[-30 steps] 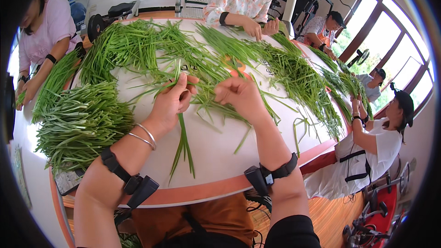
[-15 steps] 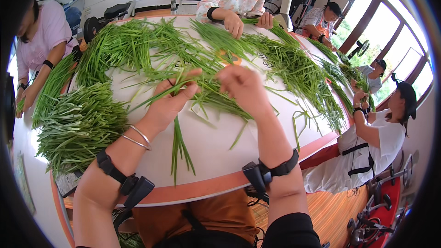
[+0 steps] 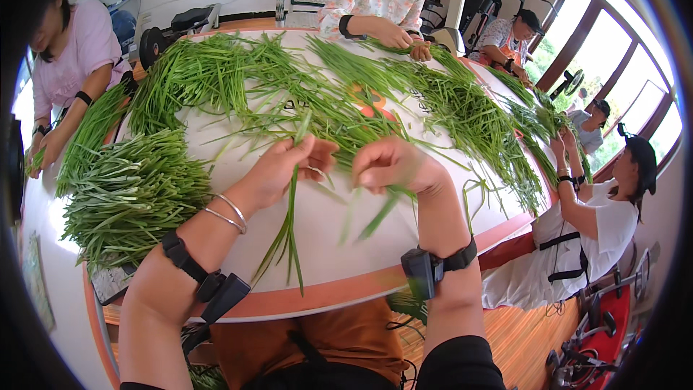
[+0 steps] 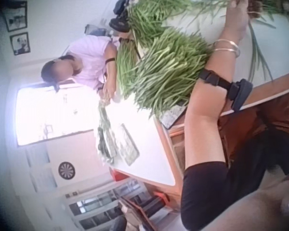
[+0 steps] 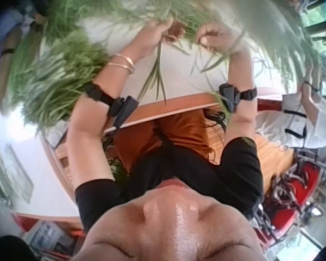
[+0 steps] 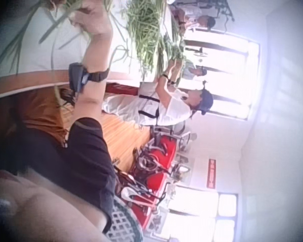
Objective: The person picks up green leafy vegetables from a table and sorts them into bundles by hand.
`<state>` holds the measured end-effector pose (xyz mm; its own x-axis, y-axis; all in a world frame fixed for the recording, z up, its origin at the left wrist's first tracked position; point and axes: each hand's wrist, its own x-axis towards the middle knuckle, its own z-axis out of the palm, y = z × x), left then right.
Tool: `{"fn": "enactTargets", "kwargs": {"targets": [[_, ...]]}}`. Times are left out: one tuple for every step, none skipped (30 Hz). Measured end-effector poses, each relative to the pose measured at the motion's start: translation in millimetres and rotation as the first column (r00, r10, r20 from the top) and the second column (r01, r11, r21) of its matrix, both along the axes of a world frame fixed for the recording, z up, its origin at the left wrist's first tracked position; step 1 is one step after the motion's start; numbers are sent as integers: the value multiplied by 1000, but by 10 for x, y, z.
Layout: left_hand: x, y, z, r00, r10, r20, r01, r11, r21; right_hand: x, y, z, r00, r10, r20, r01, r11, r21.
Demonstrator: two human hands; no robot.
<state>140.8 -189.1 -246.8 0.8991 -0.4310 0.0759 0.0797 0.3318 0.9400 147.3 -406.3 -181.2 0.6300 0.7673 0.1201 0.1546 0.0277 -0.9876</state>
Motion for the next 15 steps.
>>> {"fn": "enactTargets", "kwargs": {"targets": [[2, -24, -12, 996, -92, 4, 91, 995, 40, -45, 35, 51, 999, -37, -21, 29, 946, -322], [-7, -39, -16, 989, -146, 21, 143, 985, 100, -11, 76, -16, 991, -134, -22, 124, 954, -272], [-23, -48, -11, 989, -147, 22, 145, 984, 100, 2, 127, -40, 990, -136, -21, 126, 954, -273], [-61, -60, 33, 975, -214, -52, 217, 974, 57, 21, 170, -71, 975, -211, 64, 220, 950, -221], [-103, -75, 83, 952, -282, -122, 285, 959, 9, 31, 202, -94, 947, -287, 144, 309, 937, -162], [-151, -106, 136, 955, -220, -197, 220, 975, -23, 23, 221, -106, 932, -318, 174, 344, 927, -149], [-116, -70, 101, 955, -218, -199, 218, 976, -23, 21, 254, -104, 933, -316, 172, 342, 928, -150], [-49, -11, 43, 962, -201, -186, 205, 979, 6, 25, 284, -97, 882, -407, 236, 444, 886, -132], [-11, 26, 11, 968, -183, -173, 192, 981, 36, 37, 305, -92, 819, -492, 296, 540, 835, -106], [-66, 5, 104, 966, -86, -244, 97, 995, 33, 92, 251, -118, 819, -493, 294, 542, 833, -109], [-49, 2, 95, 965, -93, -245, 103, 994, 29, 182, 128, -170, 744, -541, 391, 629, 766, -135], [-20, 15, 80, 966, -57, -254, 57, 998, -4, 231, 18, -211, 659, -573, 487, 710, 689, -150], [-4, 31, 78, 965, -13, -263, 5, 999, -33, 249, -45, -234, 659, -573, 487, 710, 688, -151], [-15, 14, 93, 955, 47, -293, -59, 998, -33, 258, -99, -245, 648, -515, 561, 741, 597, -307], [-14, 10, 100, 955, 45, -292, -57, 998, -34, 262, -133, -253, 643, -445, 623, 759, 475, -444]]}}
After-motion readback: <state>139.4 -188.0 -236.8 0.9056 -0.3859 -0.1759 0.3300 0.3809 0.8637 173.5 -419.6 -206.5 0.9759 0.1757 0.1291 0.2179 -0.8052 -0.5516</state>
